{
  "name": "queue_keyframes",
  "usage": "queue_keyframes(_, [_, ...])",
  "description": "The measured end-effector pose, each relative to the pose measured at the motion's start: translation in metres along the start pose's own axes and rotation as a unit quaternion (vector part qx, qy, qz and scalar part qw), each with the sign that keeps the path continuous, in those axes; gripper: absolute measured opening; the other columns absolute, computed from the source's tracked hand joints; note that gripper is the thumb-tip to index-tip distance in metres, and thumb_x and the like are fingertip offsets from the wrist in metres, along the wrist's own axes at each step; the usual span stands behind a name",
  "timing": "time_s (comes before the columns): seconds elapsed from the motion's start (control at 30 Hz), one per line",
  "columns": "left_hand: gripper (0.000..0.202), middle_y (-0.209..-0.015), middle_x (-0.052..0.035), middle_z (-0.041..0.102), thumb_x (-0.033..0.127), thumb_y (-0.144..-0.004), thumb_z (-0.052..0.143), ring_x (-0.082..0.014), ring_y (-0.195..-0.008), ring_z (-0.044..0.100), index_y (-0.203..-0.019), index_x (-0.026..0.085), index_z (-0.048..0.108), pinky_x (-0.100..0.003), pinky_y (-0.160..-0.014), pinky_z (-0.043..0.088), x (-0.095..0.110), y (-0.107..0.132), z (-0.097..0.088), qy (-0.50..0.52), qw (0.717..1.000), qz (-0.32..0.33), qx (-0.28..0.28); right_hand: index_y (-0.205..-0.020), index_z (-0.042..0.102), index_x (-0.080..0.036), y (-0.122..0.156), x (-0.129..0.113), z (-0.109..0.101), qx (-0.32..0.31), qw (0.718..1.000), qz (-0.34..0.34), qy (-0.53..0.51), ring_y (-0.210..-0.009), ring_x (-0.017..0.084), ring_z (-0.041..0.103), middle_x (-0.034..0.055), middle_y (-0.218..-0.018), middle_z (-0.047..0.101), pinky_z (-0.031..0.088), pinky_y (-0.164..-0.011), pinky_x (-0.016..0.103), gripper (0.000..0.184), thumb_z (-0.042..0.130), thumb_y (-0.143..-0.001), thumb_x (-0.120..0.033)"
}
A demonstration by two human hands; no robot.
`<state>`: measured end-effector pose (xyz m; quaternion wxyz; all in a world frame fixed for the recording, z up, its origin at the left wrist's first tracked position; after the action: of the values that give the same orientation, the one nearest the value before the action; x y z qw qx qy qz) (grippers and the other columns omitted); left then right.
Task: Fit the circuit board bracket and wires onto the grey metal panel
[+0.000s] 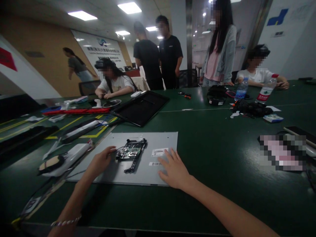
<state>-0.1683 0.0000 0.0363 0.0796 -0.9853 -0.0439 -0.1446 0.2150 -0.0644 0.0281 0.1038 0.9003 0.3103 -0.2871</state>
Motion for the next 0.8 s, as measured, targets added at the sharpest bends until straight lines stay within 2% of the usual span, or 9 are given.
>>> queue_keyframes(0.1, [0.053,-0.113,-0.0113,0.071,0.012,-0.073,0.039,-0.0278,-0.11,0.064,-0.119,0.014,0.064,-0.036,-0.099,0.045,-0.001,-0.022,-0.015,-0.047,0.998,-0.001,0.037,-0.152,0.034,-0.025,-0.001,0.001,0.002,-0.003,1.0,0.005,0.001,-0.149,0.033,-0.002,0.003,-0.165,0.009,0.001,-0.119,0.053,0.066,0.036,-0.095,-0.059])
queue_keyframes(0.23, [0.058,-0.114,-0.0173,0.069,0.007,-0.077,0.038,-0.0304,-0.102,0.066,-0.132,0.01,0.058,-0.042,-0.092,0.048,0.021,-0.07,-0.032,-0.109,0.987,-0.015,0.115,-0.152,0.033,-0.026,-0.002,0.001,0.001,-0.003,1.0,0.008,0.003,-0.149,0.033,-0.003,0.0029,-0.165,0.009,0.001,-0.12,0.052,0.066,0.035,-0.095,-0.059])
queue_keyframes(0.33, [0.059,-0.121,-0.0195,0.066,0.005,-0.077,0.039,-0.031,-0.106,0.065,-0.133,0.01,0.057,-0.04,-0.094,0.046,0.043,-0.108,-0.022,-0.123,0.988,0.017,0.089,-0.152,0.034,-0.025,-0.003,-0.001,0.0,-0.005,1.0,0.01,0.005,-0.149,0.033,-0.002,0.0035,-0.165,0.009,0.001,-0.12,0.052,0.066,0.035,-0.095,-0.059])
queue_keyframes(0.43, [0.056,-0.123,-0.0191,0.065,0.006,-0.077,0.042,-0.0296,-0.111,0.063,-0.13,0.009,0.06,-0.035,-0.096,0.045,0.049,-0.132,0.001,-0.111,0.993,0.032,0.021,-0.152,0.034,-0.024,-0.002,-0.003,-0.002,-0.01,1.0,0.012,0.011,-0.149,0.034,-0.002,0.0052,-0.165,0.01,0.001,-0.12,0.052,0.066,0.036,-0.095,-0.058])
queue_keyframes(0.53, [0.05,-0.12,-0.0161,0.067,0.015,-0.079,0.047,-0.0282,-0.109,0.065,-0.126,0.011,0.063,-0.033,-0.095,0.047,0.043,-0.139,0.016,-0.1,0.994,0.028,-0.014,-0.151,0.035,-0.023,-0.002,-0.006,-0.005,-0.009,1.0,0.012,0.02,-0.149,0.034,-0.001,0.0074,-0.164,0.012,0.002,-0.12,0.052,0.064,0.036,-0.096,-0.057])
queue_keyframes(0.63, [0.05,-0.13,-0.0142,0.063,0.025,-0.084,0.046,-0.027,-0.117,0.06,-0.13,0.013,0.06,-0.034,-0.101,0.044,0.044,-0.134,0.016,-0.092,0.995,0.043,-0.008,-0.15,0.037,-0.022,-0.001,-0.007,-0.007,-0.004,1.0,0.009,0.029,-0.149,0.033,0.001,0.0087,-0.164,0.014,0.003,-0.119,0.051,0.062,0.036,-0.097,-0.054])
queue_keyframes(0.7, [0.051,-0.134,-0.0126,0.06,0.031,-0.087,0.044,-0.0252,-0.121,0.058,-0.132,0.013,0.059,-0.032,-0.104,0.041,0.057,-0.124,0.013,-0.066,0.993,0.101,-0.01,-0.151,0.037,-0.023,0.0,-0.006,-0.006,-0.004,0.999,0.011,0.03,-0.149,0.033,0.001,0.0081,-0.164,0.014,0.003,-0.119,0.051,0.062,0.035,-0.097,-0.054])
queue_keyframes(0.8, [0.051,-0.126,-0.0089,0.066,0.044,-0.089,0.043,-0.0232,-0.114,0.062,-0.124,0.015,0.065,-0.029,-0.102,0.042,0.084,-0.104,0.014,-0.015,0.976,0.203,-0.081,-0.151,0.035,-0.024,0.0,-0.003,-0.003,-0.003,0.999,0.013,0.032,-0.149,0.032,0.001,0.0081,-0.164,0.013,0.004,-0.119,0.051,0.063,0.035,-0.097,-0.056])
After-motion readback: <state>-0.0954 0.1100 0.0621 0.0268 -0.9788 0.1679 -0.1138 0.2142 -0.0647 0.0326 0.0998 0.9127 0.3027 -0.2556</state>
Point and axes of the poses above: each hand's wrist, its own y-axis away from the middle knuckle, its own z-axis out of the palm, x = y × z, the point moved 5 cm from there along -y, towards the middle knuckle
